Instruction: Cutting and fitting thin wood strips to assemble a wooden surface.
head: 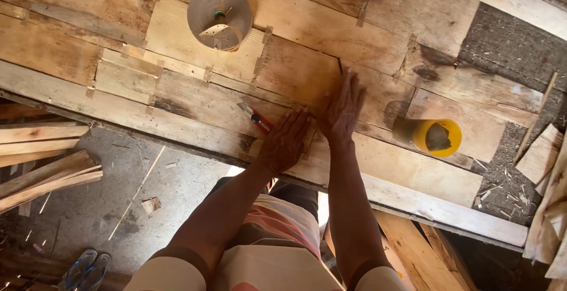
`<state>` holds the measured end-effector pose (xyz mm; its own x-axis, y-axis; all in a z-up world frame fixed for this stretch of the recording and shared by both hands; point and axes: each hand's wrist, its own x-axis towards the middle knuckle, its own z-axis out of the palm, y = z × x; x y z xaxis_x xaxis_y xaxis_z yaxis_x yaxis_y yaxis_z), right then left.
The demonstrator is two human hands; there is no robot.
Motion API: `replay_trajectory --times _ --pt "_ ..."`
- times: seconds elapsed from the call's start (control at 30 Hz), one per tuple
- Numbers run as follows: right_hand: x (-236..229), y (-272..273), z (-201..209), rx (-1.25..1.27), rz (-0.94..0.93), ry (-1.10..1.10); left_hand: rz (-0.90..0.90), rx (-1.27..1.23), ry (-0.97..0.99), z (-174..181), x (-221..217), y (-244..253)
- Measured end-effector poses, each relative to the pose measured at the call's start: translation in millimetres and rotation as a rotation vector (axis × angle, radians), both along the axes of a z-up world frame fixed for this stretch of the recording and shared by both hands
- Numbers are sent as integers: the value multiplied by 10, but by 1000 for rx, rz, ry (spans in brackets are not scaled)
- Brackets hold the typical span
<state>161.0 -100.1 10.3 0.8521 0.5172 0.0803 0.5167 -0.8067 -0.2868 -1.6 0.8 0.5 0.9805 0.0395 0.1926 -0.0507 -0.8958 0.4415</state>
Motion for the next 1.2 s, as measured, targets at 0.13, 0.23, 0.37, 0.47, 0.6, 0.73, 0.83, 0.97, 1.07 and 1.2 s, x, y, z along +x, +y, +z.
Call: replay_trajectory --times 0.13,0.23,0.37,0.47,0.6,0.73,0.83,0.97,1.07,1.2 --pt "-6 -59 -99 -59 70 2 10 -15 -29 -57 -5 -14" --pt "-19 -44 -63 -90 46 52 -15 -35 -17 -32 -12 -16" --pt "-7 -60 -93 -78 59 40 4 -51 1 -33 -4 -17" --pt "9 -100 -144 -67 77 -10 -6 -73 -4 -27 14 -9" --pt "-12 -161 -37 51 79 -27 1 -80 -16 20 16 -2" --pt "-248 -359 193 137 90 -85 34 -158 -46 3 48 -71" --pt "-526 -626 263 196 100 -133 73 -179 -45 99 75 -82" --pt "-934 -1046 356 249 47 -102 80 -228 -11 116 105 -62" --pt "-1201 -1345 481 194 9 -60 84 -294 -32 17 76 -48" --pt "-1417 -1761 552 110 -63 -19 115 -317 -128 -16 -45 68"
